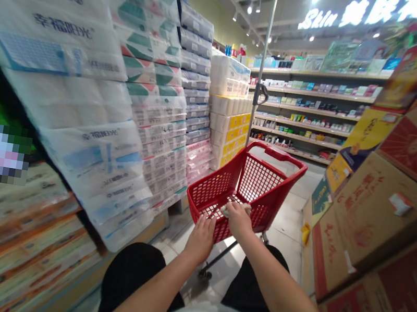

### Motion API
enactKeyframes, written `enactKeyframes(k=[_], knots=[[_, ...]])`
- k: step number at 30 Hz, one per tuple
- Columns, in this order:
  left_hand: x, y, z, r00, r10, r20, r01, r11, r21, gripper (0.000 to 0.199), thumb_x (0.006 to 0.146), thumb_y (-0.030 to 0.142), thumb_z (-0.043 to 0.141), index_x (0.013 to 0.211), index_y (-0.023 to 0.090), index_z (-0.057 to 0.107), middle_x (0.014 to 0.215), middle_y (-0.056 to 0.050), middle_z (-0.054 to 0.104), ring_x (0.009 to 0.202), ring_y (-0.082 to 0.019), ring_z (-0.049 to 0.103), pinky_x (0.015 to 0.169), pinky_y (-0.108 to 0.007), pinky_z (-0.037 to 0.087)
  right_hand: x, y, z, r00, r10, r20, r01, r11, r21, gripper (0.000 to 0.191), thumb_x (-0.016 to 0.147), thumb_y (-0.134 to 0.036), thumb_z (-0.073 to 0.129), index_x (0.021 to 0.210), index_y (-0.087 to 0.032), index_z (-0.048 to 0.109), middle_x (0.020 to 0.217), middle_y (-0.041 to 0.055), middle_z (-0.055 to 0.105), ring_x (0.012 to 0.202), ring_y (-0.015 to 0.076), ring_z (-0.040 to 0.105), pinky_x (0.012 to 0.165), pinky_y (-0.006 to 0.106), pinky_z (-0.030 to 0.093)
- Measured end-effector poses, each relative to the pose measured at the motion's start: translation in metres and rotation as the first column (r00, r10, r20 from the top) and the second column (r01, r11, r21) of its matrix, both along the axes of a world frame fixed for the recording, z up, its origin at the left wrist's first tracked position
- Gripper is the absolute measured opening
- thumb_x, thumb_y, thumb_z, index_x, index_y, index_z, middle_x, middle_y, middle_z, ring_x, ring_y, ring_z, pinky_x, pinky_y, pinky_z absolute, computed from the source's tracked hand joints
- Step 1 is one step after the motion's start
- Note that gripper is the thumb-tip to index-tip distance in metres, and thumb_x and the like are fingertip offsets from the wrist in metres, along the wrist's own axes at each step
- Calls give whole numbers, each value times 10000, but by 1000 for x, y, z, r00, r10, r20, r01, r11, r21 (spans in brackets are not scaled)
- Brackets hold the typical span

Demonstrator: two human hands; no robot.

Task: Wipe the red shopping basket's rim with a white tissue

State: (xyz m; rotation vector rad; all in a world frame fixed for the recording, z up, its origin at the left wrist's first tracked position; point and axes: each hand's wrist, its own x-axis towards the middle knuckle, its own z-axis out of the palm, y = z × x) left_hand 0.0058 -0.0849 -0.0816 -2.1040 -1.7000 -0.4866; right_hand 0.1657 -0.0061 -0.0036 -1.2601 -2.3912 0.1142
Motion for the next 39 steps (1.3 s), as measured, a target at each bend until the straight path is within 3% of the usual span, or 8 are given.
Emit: enactKeyframes(k=[8,14,18,23,30,33,37,39], knots=[[-10,3,6,998,51,-21,-52,996,-68,534,810,188,451,1330,80,395,1221,-166,568,1277,-304,419,1086,-504,305,12,13,-2,994,-45,-104,48,998,30,384,809,-44,408,1104,-233,566,1134,60,586,1042,201,480,788,269,376],[-33,1,9,995,93,-45,-94,995,-32,464,879,290,430,1262,30,462,1199,-191,585,1238,-317,458,1058,-487,346,-1,6,-12,986,23,-166,-14,998,56,473,765,-17,409,1171,-211,557,1141,68,581,1022,196,508,860,278,386],[-36,-1,21,978,208,-10,-208,977,-56,443,909,358,407,1210,51,515,1120,-174,622,1182,-303,497,1055,-487,331,-14,-3,-19,983,116,-146,-104,991,88,519,796,-26,400,1268,-206,520,1236,86,555,1120,209,487,917,292,391],[-18,-2,40,982,181,46,-175,979,-106,439,901,363,442,1278,143,485,1177,-127,589,1088,-247,519,1007,-448,347,-19,-6,-19,976,210,-67,-200,972,122,476,856,-83,418,1289,-254,518,1262,69,553,1127,207,495,915,300,414],[-18,-12,37,986,167,7,-167,986,-31,588,892,352,479,1436,403,261,1320,-56,495,1069,-249,476,964,-479,328,5,3,-18,979,65,-191,-13,966,260,438,841,-68,426,1213,-229,590,1186,85,588,1098,241,466,977,367,380],[-22,-13,35,985,172,-5,-172,985,-10,630,866,357,529,1431,421,260,1329,-51,487,1085,-257,458,981,-490,314,19,9,-15,978,93,-186,-40,961,272,446,845,-73,422,1217,-249,593,1190,65,589,1094,239,461,948,359,400],[-24,-13,37,984,178,-4,-178,984,-8,602,872,363,522,1425,407,289,1310,-51,505,1101,-256,453,1004,-491,306,30,18,-11,950,-48,-308,135,955,266,417,875,-89,383,1197,-230,610,1150,72,601,1045,238,475,939,388,409],[-26,-13,36,983,183,11,-182,983,-18,581,876,354,512,1419,402,311,1299,-47,518,1112,-253,458,1017,-486,305,30,18,-13,966,20,-259,56,957,284,424,864,-80,404,1201,-236,609,1181,63,593,1081,238,464,963,398,399]])
